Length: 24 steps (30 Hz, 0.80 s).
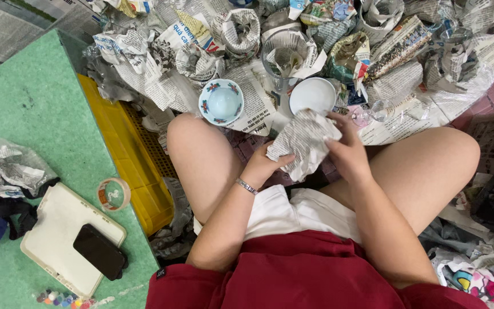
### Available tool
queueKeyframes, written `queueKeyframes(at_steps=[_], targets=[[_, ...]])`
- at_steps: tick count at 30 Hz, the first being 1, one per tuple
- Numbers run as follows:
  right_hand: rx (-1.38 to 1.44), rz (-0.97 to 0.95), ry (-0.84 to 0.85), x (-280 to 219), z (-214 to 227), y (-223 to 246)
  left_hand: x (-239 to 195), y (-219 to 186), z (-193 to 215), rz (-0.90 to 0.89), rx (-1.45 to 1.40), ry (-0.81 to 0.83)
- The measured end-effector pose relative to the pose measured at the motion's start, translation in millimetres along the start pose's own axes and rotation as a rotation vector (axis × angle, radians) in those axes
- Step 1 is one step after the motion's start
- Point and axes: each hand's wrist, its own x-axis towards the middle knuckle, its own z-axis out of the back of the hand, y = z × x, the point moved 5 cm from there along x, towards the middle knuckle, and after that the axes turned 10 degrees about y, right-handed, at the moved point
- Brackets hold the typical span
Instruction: The person sits on the floor and wraps small ceramic bowls and a glass with newspaper. They fold the paper around each item and place the wrapped objects into a pile.
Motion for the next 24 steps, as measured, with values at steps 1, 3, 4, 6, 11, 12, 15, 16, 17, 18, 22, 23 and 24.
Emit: queueKeyframes(at_steps=[1,3,4,6,11,12,15,16,17,18,22,23,24], targets=[[0.070,-0.045,0.010,0,-4,-9,0,-3,-1,-0.045,-0.075,-0.003],[0.088,-0.128,0.044,-1,-11,-26,1,-7,-3,-0.083,0.020,-0.015],[0.036,-0.166,0.067,-2,-14,-34,2,-8,-4,-0.102,0.067,-0.021],[-0.019,-0.223,0.049,-4,-14,-44,4,-6,-9,-0.117,0.076,0.007],[-0.062,-0.176,-0.122,2,-9,-34,6,0,-6,-0.090,0.005,0.105],[-0.212,-0.050,-0.041,4,-14,-21,6,5,-5,-0.030,-0.095,0.130],[-0.552,0.203,0.143,2,-27,13,6,12,-3,0.024,-0.425,0.230],[-0.594,0.204,0.160,1,-31,17,6,13,-3,0.022,-0.540,0.266],[-0.637,0.208,0.178,0,-35,22,8,16,0,0.045,-0.504,0.250],[-0.686,0.228,0.218,0,-40,26,9,18,2,0.068,-0.468,0.234],[-0.882,0.268,0.285,-6,-56,35,6,24,7,0.073,-0.136,0.137],[-0.934,0.275,0.279,-5,-58,38,7,21,6,0.048,-0.141,0.129],[-0.846,0.212,0.247,-3,-57,38,8,17,4,0.024,-0.146,0.122]])
